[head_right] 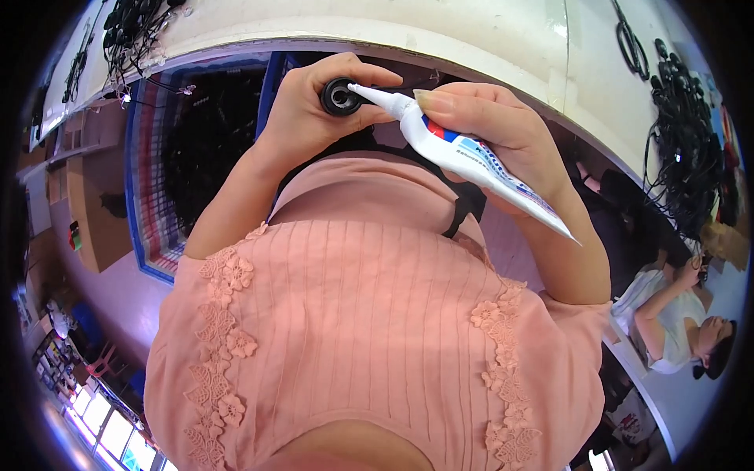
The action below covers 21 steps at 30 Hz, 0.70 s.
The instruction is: The person assembles electronic components and small plastic parts using a glue tube to join them together.
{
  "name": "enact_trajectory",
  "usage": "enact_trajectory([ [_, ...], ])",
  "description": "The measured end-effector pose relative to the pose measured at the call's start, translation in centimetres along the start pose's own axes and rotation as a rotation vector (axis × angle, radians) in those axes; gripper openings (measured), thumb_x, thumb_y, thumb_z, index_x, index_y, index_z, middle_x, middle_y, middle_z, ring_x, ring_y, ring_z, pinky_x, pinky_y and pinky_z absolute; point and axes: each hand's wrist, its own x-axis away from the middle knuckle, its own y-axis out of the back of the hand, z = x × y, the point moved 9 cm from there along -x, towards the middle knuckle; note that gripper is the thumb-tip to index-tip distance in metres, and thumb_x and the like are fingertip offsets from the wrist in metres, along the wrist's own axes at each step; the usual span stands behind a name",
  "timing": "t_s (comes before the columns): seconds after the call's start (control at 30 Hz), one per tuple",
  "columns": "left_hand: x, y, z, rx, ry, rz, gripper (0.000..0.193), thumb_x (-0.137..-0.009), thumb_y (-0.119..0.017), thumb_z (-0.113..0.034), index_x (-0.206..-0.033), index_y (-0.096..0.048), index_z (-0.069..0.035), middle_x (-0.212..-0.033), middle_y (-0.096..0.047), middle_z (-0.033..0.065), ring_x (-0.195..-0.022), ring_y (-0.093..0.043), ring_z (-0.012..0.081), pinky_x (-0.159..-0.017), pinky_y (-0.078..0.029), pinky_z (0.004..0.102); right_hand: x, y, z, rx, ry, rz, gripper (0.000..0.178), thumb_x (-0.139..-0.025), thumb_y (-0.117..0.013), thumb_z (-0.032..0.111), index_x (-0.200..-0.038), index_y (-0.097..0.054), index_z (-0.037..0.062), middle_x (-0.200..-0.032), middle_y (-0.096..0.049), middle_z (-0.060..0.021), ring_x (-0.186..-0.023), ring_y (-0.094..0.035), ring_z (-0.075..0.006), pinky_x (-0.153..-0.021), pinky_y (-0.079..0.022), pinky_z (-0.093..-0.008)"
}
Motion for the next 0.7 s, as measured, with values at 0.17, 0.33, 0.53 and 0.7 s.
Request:
enact_trajectory([
  [0.17,0.4,0.0,-0.3,-0.013,-0.014,0.007,0.028,-0.066,-0.068,0.000,-0.093,-0.064,-0.005,-0.076,-0.058,0.0016,-0.068,-0.054,0.0085,-0.060,-0.042,0.0194,0.0,-0.4,-0.3,0.080,-0.009,-0.112,0.021,-0.084,-0.050,0.017,-0.079,-0.054,-0.0025,-0.058,-0.051,-0.0021,-0.042,-0.040,-0.0030,-0.038,-0.030,-0.0157],
  [0.33,0.5,0.0,-0.4,-0.008,-0.080,-0.007,0.028,-0.065,-0.068,0.001,-0.092,-0.064,-0.005,-0.076,-0.058,0.0018,-0.068,-0.054,0.0095,-0.061,-0.042,0.0203,-0.2,-0.3,-0.6,0.064,-0.044,-0.018,0.022,-0.083,-0.054,0.017,-0.088,-0.060,-0.0037,-0.071,-0.059,-0.0024,-0.056,-0.049,-0.0011,-0.048,-0.035,-0.0137],
  [0.53,0.4,-0.1,-0.6,-0.031,-0.070,0.010,0.028,-0.064,-0.067,0.002,-0.091,-0.064,-0.005,-0.075,-0.058,0.0029,-0.068,-0.055,0.0111,-0.062,-0.042,0.0214,-0.7,-0.1,-0.5,0.204,-0.060,-0.086,0.021,-0.082,-0.057,0.020,-0.080,-0.062,-0.0010,-0.069,-0.058,-0.0007,-0.054,-0.047,-0.0005,-0.047,-0.033,-0.0138],
  [0.7,0.6,-0.3,-0.5,-0.008,-0.134,-0.011,0.026,-0.065,-0.069,0.000,-0.090,-0.064,-0.004,-0.075,-0.059,0.0030,-0.067,-0.054,0.0109,-0.060,-0.042,0.0210,-0.9,-0.1,-1.0,0.250,-0.088,-0.174,0.022,-0.081,-0.058,0.021,-0.079,-0.063,0.0000,-0.063,-0.057,0.0008,-0.048,-0.046,-0.0004,-0.042,-0.032,-0.0154],
])
